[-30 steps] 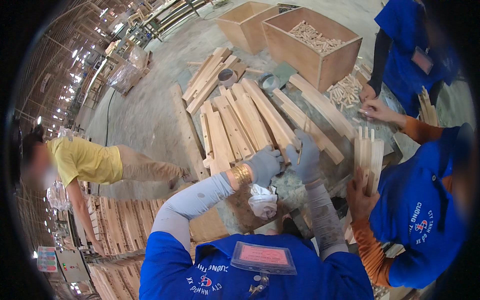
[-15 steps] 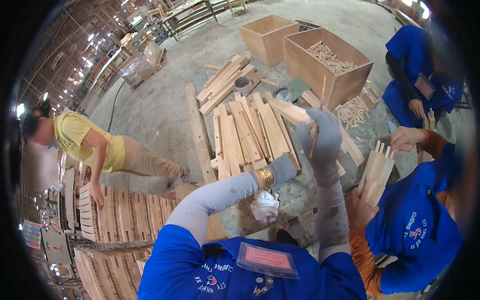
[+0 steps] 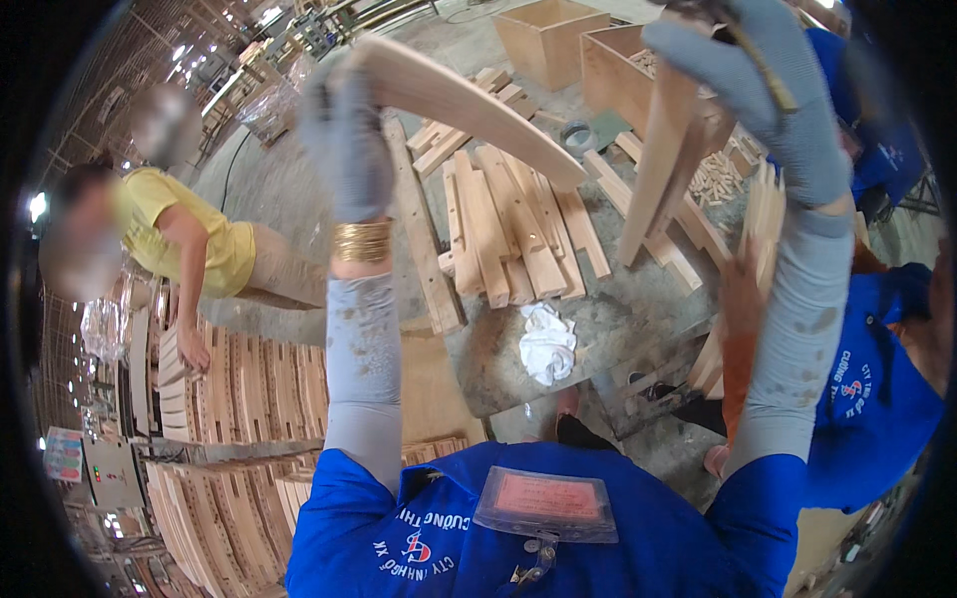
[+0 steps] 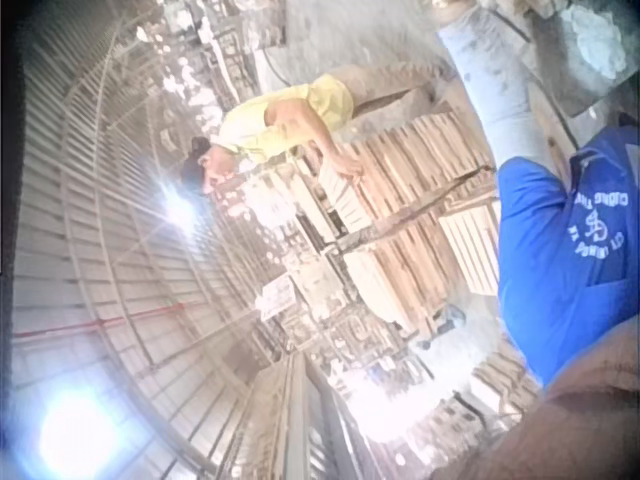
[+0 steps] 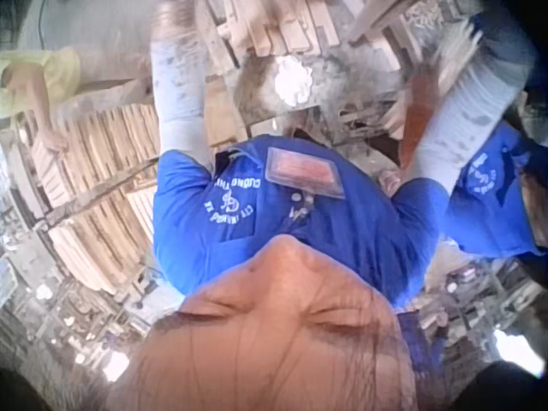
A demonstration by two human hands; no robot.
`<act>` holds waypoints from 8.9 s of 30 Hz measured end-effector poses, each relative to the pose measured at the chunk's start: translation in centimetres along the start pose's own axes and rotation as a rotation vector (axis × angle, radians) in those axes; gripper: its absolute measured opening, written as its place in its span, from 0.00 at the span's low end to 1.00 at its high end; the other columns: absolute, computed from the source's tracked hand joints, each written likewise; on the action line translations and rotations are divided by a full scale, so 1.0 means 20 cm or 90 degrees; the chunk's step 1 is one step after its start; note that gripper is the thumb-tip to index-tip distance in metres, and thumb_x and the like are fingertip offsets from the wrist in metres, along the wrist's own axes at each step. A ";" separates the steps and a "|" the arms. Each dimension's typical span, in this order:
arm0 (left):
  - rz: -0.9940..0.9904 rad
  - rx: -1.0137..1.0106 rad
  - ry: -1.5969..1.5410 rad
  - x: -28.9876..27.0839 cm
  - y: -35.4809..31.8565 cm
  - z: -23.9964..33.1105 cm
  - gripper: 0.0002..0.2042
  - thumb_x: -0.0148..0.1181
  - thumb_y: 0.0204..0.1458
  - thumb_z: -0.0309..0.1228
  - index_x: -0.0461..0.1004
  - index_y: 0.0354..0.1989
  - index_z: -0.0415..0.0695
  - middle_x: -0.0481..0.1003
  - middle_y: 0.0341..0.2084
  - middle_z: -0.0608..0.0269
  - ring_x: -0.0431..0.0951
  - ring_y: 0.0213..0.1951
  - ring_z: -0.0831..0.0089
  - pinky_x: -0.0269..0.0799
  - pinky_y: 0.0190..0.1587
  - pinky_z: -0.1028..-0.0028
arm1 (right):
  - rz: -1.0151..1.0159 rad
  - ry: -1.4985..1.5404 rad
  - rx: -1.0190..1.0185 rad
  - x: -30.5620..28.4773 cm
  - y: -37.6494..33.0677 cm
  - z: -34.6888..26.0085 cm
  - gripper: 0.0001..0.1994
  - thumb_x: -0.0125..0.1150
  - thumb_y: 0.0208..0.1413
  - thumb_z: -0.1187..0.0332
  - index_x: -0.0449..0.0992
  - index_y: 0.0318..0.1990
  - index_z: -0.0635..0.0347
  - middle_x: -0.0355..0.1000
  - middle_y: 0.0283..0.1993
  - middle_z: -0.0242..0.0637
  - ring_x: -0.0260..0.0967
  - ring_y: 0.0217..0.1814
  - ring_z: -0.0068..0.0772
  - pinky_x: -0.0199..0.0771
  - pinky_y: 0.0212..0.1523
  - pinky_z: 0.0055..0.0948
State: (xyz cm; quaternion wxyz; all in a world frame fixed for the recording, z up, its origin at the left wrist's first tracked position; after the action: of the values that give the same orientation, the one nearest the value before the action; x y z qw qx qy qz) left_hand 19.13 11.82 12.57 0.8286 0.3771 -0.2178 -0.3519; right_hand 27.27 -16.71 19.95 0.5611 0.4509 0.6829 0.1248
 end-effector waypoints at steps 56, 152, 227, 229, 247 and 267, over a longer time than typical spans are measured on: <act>-0.230 -0.307 0.231 -0.30 -0.86 0.12 0.30 0.75 0.27 0.30 0.67 0.42 0.39 0.73 0.37 0.60 0.74 0.37 0.70 0.70 0.40 0.73 | 0.141 0.230 0.369 1.52 -0.37 1.38 0.10 0.57 0.50 0.67 0.76 0.37 0.64 0.74 0.33 0.37 0.70 0.34 0.27 0.67 0.37 0.24; -0.350 -0.187 0.115 -0.03 -1.09 0.50 0.26 0.71 0.33 0.29 0.66 0.42 0.40 0.74 0.33 0.58 0.76 0.35 0.73 0.72 0.38 0.75 | 0.096 0.359 0.321 0.07 -0.72 -0.55 0.07 0.58 0.48 0.72 0.73 0.22 0.67 0.68 0.18 0.32 0.65 0.16 0.16 0.61 0.15 0.16; -0.313 -0.252 0.117 -0.18 -0.98 0.36 0.29 0.73 0.29 0.31 0.67 0.42 0.38 0.74 0.35 0.58 0.75 0.35 0.71 0.72 0.38 0.73 | 0.322 0.063 0.232 0.44 -0.61 0.91 0.07 0.56 0.51 0.67 0.75 0.36 0.58 0.72 0.25 0.36 0.69 0.26 0.25 0.67 0.28 0.26; -0.332 -0.273 0.172 -0.22 -0.99 0.33 0.29 0.73 0.29 0.31 0.67 0.42 0.38 0.74 0.35 0.58 0.75 0.36 0.71 0.72 0.40 0.71 | 0.282 0.087 0.275 0.58 -0.51 1.05 0.07 0.55 0.51 0.65 0.75 0.34 0.57 0.73 0.27 0.38 0.70 0.27 0.30 0.68 0.30 0.28; -0.163 -0.447 0.141 -0.11 -0.91 0.20 0.19 0.73 0.28 0.26 0.73 0.31 0.38 0.76 0.30 0.55 0.77 0.31 0.71 0.73 0.32 0.75 | -0.021 0.134 0.352 1.79 -0.29 1.68 0.10 0.57 0.48 0.62 0.76 0.35 0.57 0.74 0.31 0.41 0.72 0.35 0.37 0.69 0.37 0.29; -0.358 -0.409 0.181 -0.22 -0.99 0.24 0.28 0.72 0.31 0.31 0.67 0.44 0.39 0.74 0.38 0.55 0.76 0.39 0.67 0.72 0.42 0.70 | 0.444 1.176 0.641 1.61 -0.60 1.48 0.11 0.45 0.59 0.66 0.67 0.45 0.59 0.66 0.37 0.34 0.62 0.34 0.21 0.63 0.29 0.18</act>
State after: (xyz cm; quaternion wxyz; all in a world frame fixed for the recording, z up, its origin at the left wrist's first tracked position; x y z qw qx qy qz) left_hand 4.94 3.53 -0.27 0.7975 0.1900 0.1292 -0.5579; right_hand 48.80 -8.98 -19.33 -0.4774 0.5281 0.6472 0.2725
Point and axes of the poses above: each hand's wrist, its own y-axis towards the middle knuckle, its own x-axis out of the palm, z = x × y, the point moved 7 cm from there along y, towards the middle knuckle
